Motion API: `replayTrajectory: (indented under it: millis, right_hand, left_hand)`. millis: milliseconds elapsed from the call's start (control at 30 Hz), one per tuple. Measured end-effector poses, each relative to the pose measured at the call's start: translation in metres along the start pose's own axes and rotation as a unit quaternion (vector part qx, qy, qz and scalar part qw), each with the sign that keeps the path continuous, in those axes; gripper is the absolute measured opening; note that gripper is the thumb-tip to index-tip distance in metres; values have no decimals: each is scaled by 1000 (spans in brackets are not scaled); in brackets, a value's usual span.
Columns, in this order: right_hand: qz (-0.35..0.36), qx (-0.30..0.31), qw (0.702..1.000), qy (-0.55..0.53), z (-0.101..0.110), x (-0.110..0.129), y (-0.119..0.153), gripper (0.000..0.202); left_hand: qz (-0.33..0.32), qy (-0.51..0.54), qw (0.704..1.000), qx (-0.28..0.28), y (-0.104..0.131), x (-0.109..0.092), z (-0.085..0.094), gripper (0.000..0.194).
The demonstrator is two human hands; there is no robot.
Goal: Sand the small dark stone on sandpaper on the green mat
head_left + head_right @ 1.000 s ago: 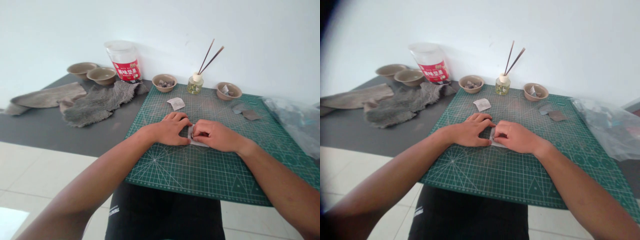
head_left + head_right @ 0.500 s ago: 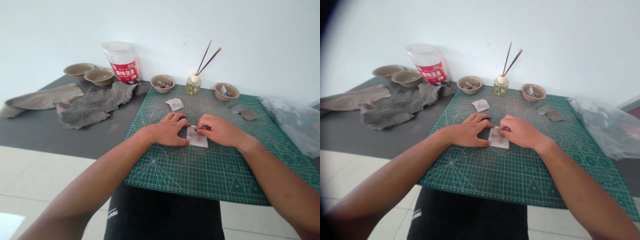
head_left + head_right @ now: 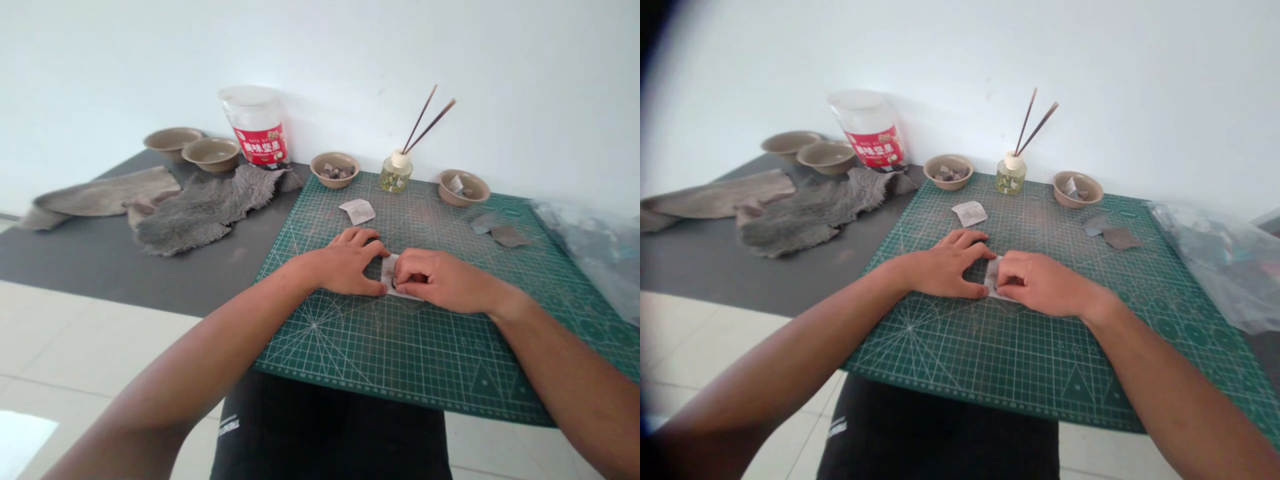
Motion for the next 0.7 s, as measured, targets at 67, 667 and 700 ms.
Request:
replayTrajectory:
  millis: [67, 667, 700]
  right_hand:
    - [-4, -51, 998, 24, 6, -1, -2, 12]
    - [1, 0, 1000, 20, -2, 0, 0, 13]
    - [6, -21, 999, 30, 0, 1, -1, 13]
  left_hand:
    - [1, -2, 1000, -3, 0, 0, 0, 74]
    - [2, -2, 1000, -4, 0, -1, 0, 71]
    - [2, -2, 1000, -5, 0, -1, 0, 71]
Point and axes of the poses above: each hand's wrist, its own y-axis away from the middle knuckle, its own z-axis out of the back of the hand, x = y × z, the point moved 6 cm from there along -y, towards the middle knuckle, and after that the axes turned 10 degrees about -y, right-handed, at the moved point
